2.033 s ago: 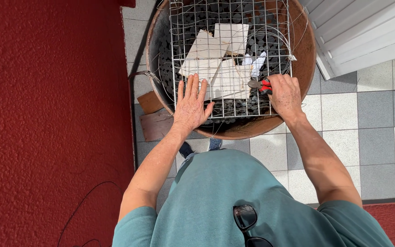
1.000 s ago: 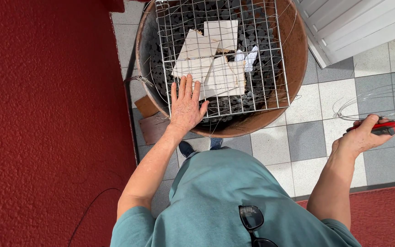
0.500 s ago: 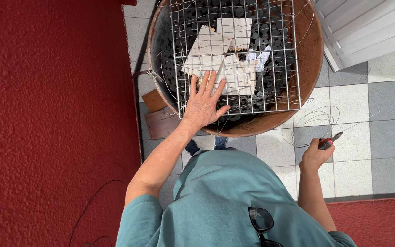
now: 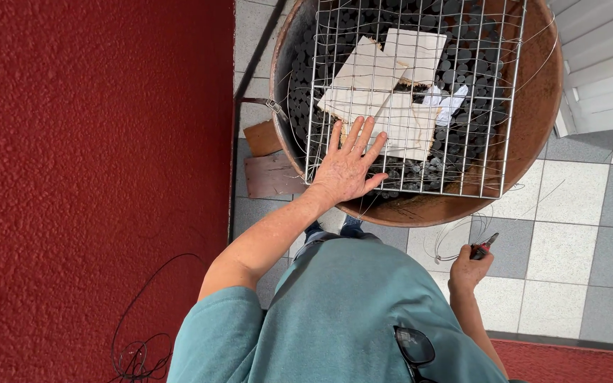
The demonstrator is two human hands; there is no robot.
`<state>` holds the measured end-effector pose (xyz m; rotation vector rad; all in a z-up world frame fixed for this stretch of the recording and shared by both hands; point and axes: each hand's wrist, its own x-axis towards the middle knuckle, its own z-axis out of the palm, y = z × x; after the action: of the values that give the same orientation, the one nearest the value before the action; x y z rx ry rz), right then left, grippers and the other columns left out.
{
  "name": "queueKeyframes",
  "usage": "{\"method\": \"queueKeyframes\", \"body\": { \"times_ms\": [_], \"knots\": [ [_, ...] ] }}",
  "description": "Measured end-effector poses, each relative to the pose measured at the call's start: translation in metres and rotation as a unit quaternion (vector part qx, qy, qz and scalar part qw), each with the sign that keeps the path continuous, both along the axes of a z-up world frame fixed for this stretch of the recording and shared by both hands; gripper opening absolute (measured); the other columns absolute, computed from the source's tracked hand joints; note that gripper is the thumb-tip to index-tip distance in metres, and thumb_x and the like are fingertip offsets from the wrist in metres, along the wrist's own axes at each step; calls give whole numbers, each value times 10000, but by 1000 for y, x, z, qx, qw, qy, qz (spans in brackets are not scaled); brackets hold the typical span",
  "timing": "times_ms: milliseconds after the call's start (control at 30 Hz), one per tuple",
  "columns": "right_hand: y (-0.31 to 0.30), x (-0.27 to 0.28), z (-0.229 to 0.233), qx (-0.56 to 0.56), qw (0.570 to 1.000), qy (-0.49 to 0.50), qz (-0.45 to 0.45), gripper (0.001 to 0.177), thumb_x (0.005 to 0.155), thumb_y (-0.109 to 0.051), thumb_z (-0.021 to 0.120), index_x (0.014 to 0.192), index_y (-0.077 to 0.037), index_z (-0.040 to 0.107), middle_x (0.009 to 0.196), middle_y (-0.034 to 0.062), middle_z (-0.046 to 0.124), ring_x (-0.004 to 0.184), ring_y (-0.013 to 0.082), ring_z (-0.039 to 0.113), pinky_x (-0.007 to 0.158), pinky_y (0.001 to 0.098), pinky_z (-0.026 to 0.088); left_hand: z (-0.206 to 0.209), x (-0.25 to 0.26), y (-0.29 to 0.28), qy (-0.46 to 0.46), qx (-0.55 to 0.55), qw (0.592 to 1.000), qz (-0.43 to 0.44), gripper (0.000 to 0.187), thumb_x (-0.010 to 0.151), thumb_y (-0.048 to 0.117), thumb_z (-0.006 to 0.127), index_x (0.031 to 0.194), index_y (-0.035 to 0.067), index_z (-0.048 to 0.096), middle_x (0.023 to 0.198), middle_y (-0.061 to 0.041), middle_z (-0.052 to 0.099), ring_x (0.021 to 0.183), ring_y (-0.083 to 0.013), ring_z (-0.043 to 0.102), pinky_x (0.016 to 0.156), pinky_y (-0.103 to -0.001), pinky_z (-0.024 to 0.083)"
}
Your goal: Repairing and securing a metal grate to a barrel grill using wire and hand tools.
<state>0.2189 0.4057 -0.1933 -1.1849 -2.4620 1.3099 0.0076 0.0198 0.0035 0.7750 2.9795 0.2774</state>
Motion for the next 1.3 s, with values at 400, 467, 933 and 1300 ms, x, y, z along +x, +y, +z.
{"method": "queueKeyframes", "body": {
  "times_ms": [400, 467, 933, 1300],
  "knots": [
    [-6, -29, -30, 79, 987, -127, 56, 426, 982, -262, 685, 1240, 10, 482, 1047, 200, 598, 947, 333, 596, 879, 491, 467, 2, 3, -1, 6, 28, 1000, 10, 798, 996, 656, 467, 1590, 134, 361, 1667, -226, 218, 1562, -394, 184, 1260, -615, 117],
    [-2, -24, -28, 84, 989, -109, 61, 430, 977, -267, 688, 1241, 10, 494, 1054, 206, 601, 944, 341, 596, 887, 493, 468, 2, 5, 0, 5, 31, 999, 7, 796, 994, 655, 472, 1586, 133, 366, 1666, -222, 222, 1559, -392, 187, 1259, -610, 119],
    [29, 25, -35, 79, 982, -161, 51, 479, 958, -280, 687, 1270, 28, 493, 1060, 258, 650, 946, 399, 654, 890, 510, 505, -9, -1, -4, -11, 75, 997, 4, 802, 937, 616, 606, 1534, 101, 456, 1651, -204, 262, 1543, -380, 206, 1259, -582, 118],
    [19, 29, -29, 89, 978, -177, 67, 457, 974, -295, 696, 1227, 37, 509, 1031, 245, 657, 927, 395, 657, 868, 521, 503, 8, 15, -43, 99, 281, 946, 131, 400, 979, 216, 729, 1330, 48, 639, 1592, -200, 378, 1510, -392, 322, 1241, -541, 293]
  ]
}}
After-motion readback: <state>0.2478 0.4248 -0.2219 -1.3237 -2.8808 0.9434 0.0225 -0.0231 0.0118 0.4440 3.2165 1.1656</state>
